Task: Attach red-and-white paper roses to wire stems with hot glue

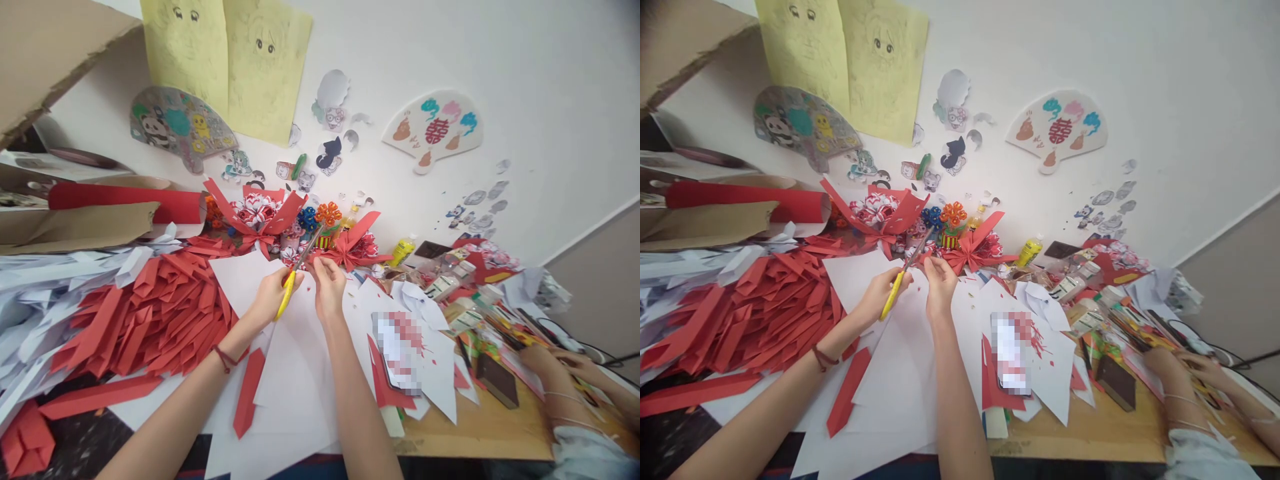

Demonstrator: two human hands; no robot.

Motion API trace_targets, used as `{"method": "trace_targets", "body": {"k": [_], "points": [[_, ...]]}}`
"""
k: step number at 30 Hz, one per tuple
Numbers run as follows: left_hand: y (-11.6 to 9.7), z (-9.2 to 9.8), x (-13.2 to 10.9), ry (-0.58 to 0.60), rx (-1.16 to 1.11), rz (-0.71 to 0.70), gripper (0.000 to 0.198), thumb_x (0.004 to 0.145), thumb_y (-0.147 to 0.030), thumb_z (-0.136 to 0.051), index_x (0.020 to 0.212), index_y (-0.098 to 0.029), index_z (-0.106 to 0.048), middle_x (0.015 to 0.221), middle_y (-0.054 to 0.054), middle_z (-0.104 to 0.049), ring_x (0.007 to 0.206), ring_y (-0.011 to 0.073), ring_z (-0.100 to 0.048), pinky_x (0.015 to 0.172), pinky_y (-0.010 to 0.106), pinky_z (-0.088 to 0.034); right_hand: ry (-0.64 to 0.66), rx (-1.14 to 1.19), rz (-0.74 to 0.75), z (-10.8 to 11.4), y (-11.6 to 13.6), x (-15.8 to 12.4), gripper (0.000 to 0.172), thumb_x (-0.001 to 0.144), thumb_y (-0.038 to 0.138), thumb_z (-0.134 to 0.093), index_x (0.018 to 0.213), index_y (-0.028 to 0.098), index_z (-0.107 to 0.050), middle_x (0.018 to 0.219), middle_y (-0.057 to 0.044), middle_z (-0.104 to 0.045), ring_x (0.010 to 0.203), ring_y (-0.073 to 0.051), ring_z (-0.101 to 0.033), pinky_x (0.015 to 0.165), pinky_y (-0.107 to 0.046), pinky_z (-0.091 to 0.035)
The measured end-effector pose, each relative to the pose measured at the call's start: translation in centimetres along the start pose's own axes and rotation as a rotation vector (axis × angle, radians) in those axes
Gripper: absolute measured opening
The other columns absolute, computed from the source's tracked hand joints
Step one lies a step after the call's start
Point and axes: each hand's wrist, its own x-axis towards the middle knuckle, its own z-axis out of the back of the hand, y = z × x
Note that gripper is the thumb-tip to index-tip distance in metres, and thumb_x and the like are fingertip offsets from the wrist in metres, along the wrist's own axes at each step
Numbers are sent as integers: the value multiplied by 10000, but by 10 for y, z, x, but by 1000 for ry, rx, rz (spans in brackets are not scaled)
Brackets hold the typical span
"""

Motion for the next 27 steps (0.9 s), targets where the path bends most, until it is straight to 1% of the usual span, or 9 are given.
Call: {"method": "trace_targets", "body": {"k": [3,6,8,11,14,16,19,23,27], "points": [[1,0,2,-72,-96,6,463,889,-640,-440,856,-187,-533,769,25,-580,706,177,-521,648,288,-391,108,-30,-70,2,6,0,302,752,446,-784,857,189,-666,876,-51,-729,804,-204,-698,854,-377,-563],[-1,2,3,-113,-214,9,464,868,-647,-499,933,-188,-516,864,42,-599,775,181,-561,690,297,-443,253,-60,-165,6,11,-2,321,780,493,-760,805,189,-659,766,-19,-674,676,-154,-635,671,-287,-523],[-6,3,3,-88,-298,5,475,824,-643,-574,953,-189,-519,859,40,-612,756,179,-589,688,303,-477,382,-52,-286,9,11,-3,342,787,507,-755,764,187,-638,688,9,-598,584,-115,-548,549,-247,-436],[-15,7,1,-47,-418,15,478,769,-603,-655,961,-180,-538,790,24,-613,656,166,-589,628,304,-495,545,-32,-462,11,8,-4,375,756,522,-778,747,184,-615,605,36,-492,504,-97,-438,463,-237,-321],[-20,9,-1,-62,-493,25,455,708,-540,-724,906,-167,-555,787,20,-606,679,154,-587,654,292,-499,611,-23,-526,12,6,-6,401,724,534,-796,726,186,-596,568,49,-439,471,-90,-387,443,-233,-280],[-21,10,-1,-90,-516,27,451,678,-507,-747,895,-162,-553,802,22,-609,718,155,-592,685,288,-500,625,-23,-536,11,8,-7,396,741,537,-784,739,187,-599,574,48,-448,477,-89,-395,444,-228,-294],[-19,12,1,-147,-531,37,443,664,-477,-753,900,-167,-542,773,10,-604,685,148,-585,672,290,-495,629,-58,-520,10,11,-8,376,779,524,-763,789,169,-640,644,18,-549,540,-101,-507,495,-225,-396],[-16,17,4,-255,-507,32,410,668,-471,-749,862,-182,-533,719,-10,-572,691,150,-572,691,291,-490,602,-139,-474,8,10,-9,438,815,571,-709,863,136,-697,787,-50,-692,655,-144,-663,658,-272,-538],[-13,18,4,-295,-461,19,426,691,-509,-738,877,-187,-530,725,-2,-579,669,152,-563,638,278,-468,547,-134,-370,2,4,-12,417,778,525,-762,938,141,-729,825,-64,-739,760,-182,-716,847,-357,-571]]}}
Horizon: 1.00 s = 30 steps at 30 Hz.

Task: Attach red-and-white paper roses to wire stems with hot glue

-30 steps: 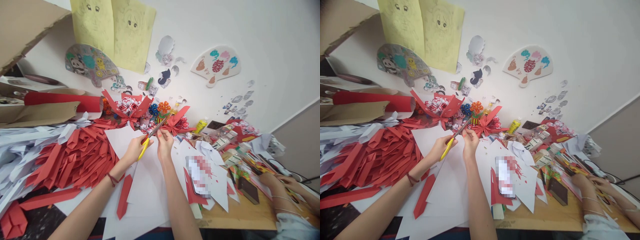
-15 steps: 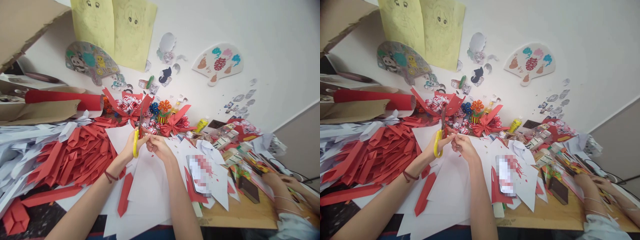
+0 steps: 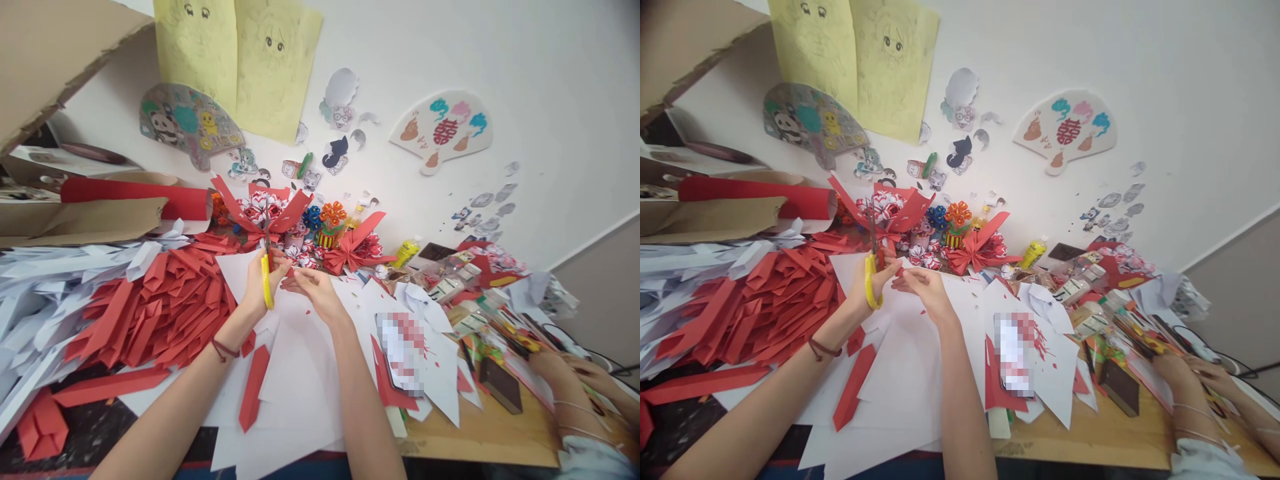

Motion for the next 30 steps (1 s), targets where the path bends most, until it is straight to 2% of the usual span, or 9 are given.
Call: {"method": "trace_targets", "body": {"k": [3,7,11,13,15,20,25,30], "points": [[3,-1,0,30,35,-11,461,720,-567,-700,913,-188,-522,739,2,-592,633,149,-559,596,273,-448,-92,-2,51,-4,-4,3,380,683,455,-851,887,157,-733,832,-55,-751,762,-203,-721,849,-391,-580],[2,6,5,57,149,-37,420,745,-557,-691,868,-180,-553,751,3,-585,643,143,-516,621,277,-408,-252,-60,125,-2,-3,6,344,684,449,-838,832,165,-713,811,-52,-746,768,-211,-716,831,-388,-579],[-1,24,13,156,479,-159,319,788,-472,-673,773,-187,-530,741,-1,-538,691,162,-470,644,287,-337,-385,-161,228,6,3,6,295,739,443,-783,811,175,-683,799,-43,-733,800,-203,-701,821,-350,-560],[-1,32,14,255,695,-245,307,855,-476,-573,774,-191,-489,771,12,-521,723,179,-467,654,294,-329,-403,-209,276,11,7,4,269,767,432,-756,821,181,-675,829,-34,-726,840,-196,-693,853,-338,-546],[-2,37,15,334,804,-276,319,898,-496,-483,794,-195,-455,808,26,-515,740,189,-471,659,299,-334,-425,-245,325,15,10,2,261,760,422,-757,822,186,-664,867,-31,-721,883,-196,-687,887,-335,-536],[-7,39,12,477,836,-147,369,893,-564,-469,845,-198,-478,808,19,-535,702,188,-509,627,289,-333,-444,-201,391,21,16,-3,253,731,380,-782,763,184,-624,1078,-82,-721,1052,-231,-674,960,-358,-519],[-11,39,11,511,870,-139,403,875,-607,-507,846,-205,-517,744,5,-560,666,184,-510,625,282,-311,-438,-196,394,26,19,-5,231,725,359,-790,765,181,-648,1122,-107,-723,1134,-260,-654,1002,-387,-508],[-8,40,13,514,890,-164,439,841,-640,-560,800,-208,-496,658,-26,-487,604,157,-444,600,268,-280,-365,-232,384,32,21,-8,200,741,344,-787,843,183,-727,1106,-92,-733,1043,-252,-686,970,-395,-528]]}}
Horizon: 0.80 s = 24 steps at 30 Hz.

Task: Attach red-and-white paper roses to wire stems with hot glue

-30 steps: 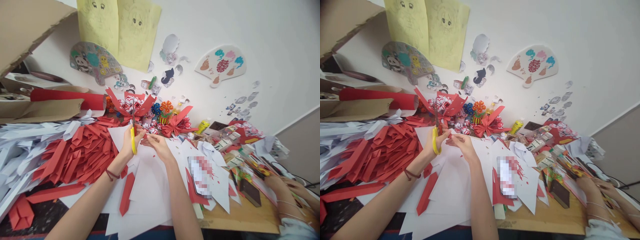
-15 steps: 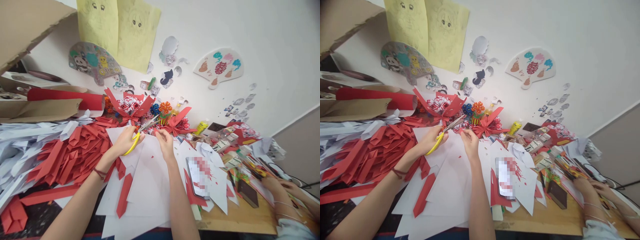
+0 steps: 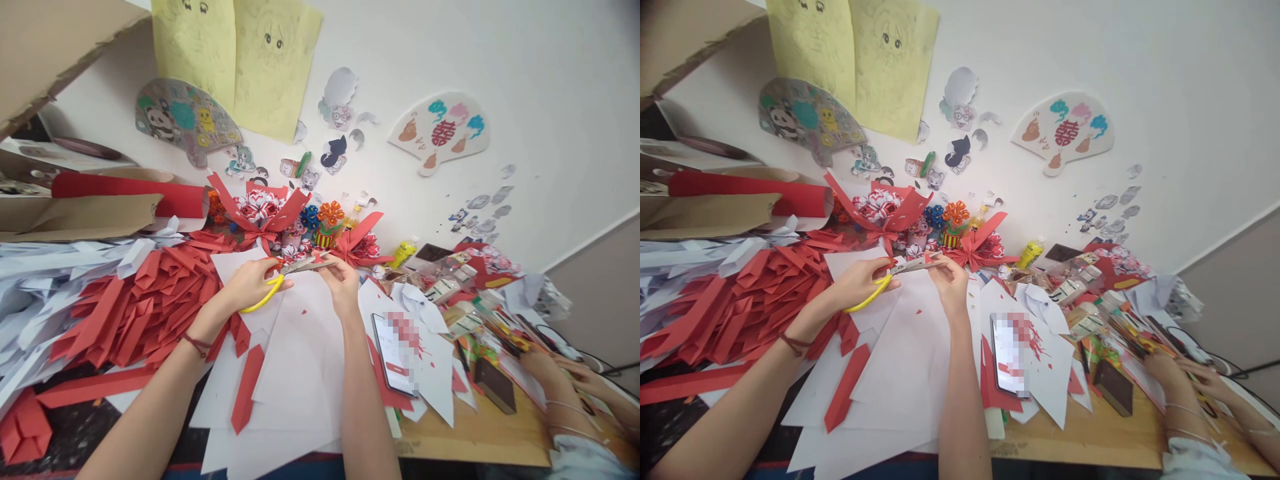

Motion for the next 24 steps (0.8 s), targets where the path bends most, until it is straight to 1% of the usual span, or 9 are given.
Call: {"method": "trace_targets", "body": {"k": [5,9,15,20,24], "points": [[4,-2,1,-24,-15,-21,424,826,-602,-607,761,-207,-469,633,-45,-433,579,132,-386,581,259,-253,55,0,6,4,4,0,204,747,318,-785,905,191,-764,1091,-75,-743,1045,-241,-685,968,-376,-533],[5,-4,2,-32,-16,-25,413,813,-579,-631,748,-203,-471,619,-53,-415,569,121,-362,572,255,-233,37,7,12,6,3,0,182,730,297,-798,879,197,-767,1026,-60,-754,987,-230,-698,939,-370,-546],[7,-5,2,-41,-17,-25,385,804,-539,-637,736,-200,-468,614,-54,-405,571,116,-345,568,251,-224,30,-2,25,7,3,0,170,723,302,-805,845,189,-771,1049,-75,-741,1009,-238,-684,946,-378,-540],[7,-5,3,-41,-17,-35,345,808,-501,-625,736,-198,-477,607,-56,-395,567,115,-335,565,250,-230,27,-17,45,7,4,0,146,724,302,-803,809,190,-766,1023,-69,-738,1005,-236,-682,947,-380,-539],[6,-5,2,-47,-17,-28,336,806,-504,-623,746,-193,-509,610,-50,-418,569,119,-353,564,251,-239,27,-27,46,6,6,-1,141,743,309,-784,811,187,-760,1044,-76,-735,1024,-237,-674,953,-382,-531]]}}
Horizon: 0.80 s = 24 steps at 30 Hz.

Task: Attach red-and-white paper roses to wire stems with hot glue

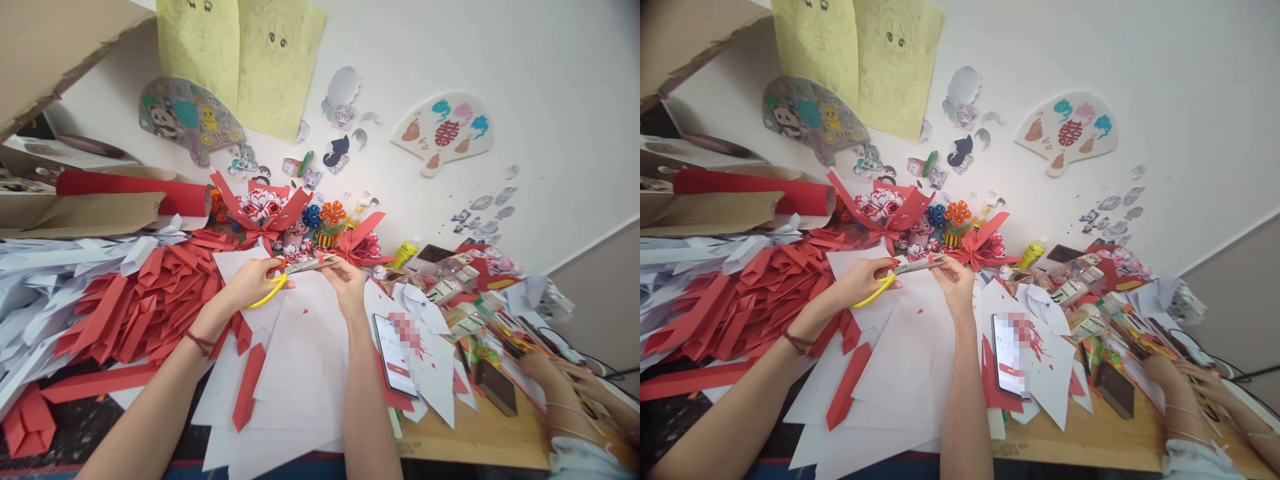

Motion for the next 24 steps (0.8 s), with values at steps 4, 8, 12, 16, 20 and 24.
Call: {"method": "trace_targets", "body": {"k": [4,8,12,16,20,24], "points": [[1,-2,0,-9,2,4,334,801,-505,-626,756,-192,-519,616,-44,-444,568,120,-371,563,249,-246,-10,-16,1,-1,1,0,158,739,329,-785,792,183,-751,1013,-77,-731,1007,-235,-671,952,-384,-528],[2,-3,1,-12,-7,-7,331,806,-503,-624,757,-192,-523,609,-47,-431,563,117,-360,564,250,-242,-13,-7,8,-1,1,0,162,731,330,-793,775,182,-743,988,-77,-724,993,-235,-669,947,-387,-528],[1,-2,1,-13,-15,-22,345,812,-512,-625,748,-187,-527,593,-54,-401,551,112,-332,565,252,-234,-6,9,24,-2,2,0,136,747,308,-782,766,182,-737,984,-76,-720,998,-235,-668,946,-390,-523],[0,-3,1,-6,-41,-31,365,817,-531,-627,751,-186,-525,591,-59,-389,546,107,-322,570,250,-234,1,4,48,-4,4,0,121,776,300,-753,756,184,-726,985,-73,-727,1035,-241,-667,960,-390,-516],[-3,-4,2,-12,-76,-30,423,808,-548,-640,689,-192,-443,603,-61,-354,567,106,-295,570,252,-220,-43,11,47,-7,1,0,127,775,314,-751,768,190,-724,1015,-70,-733,1051,-247,-668,951,-387,-525],[-10,-6,1,-6,-123,-9,417,816,-545,-627,683,-187,-459,613,-61,-335,584,107,-285,573,252,-217,-153,64,47,-11,-6,0,146,730,309,-790,759,184,-719,959,-61,-728,950,-231,-684,891,-374,-547]]}}
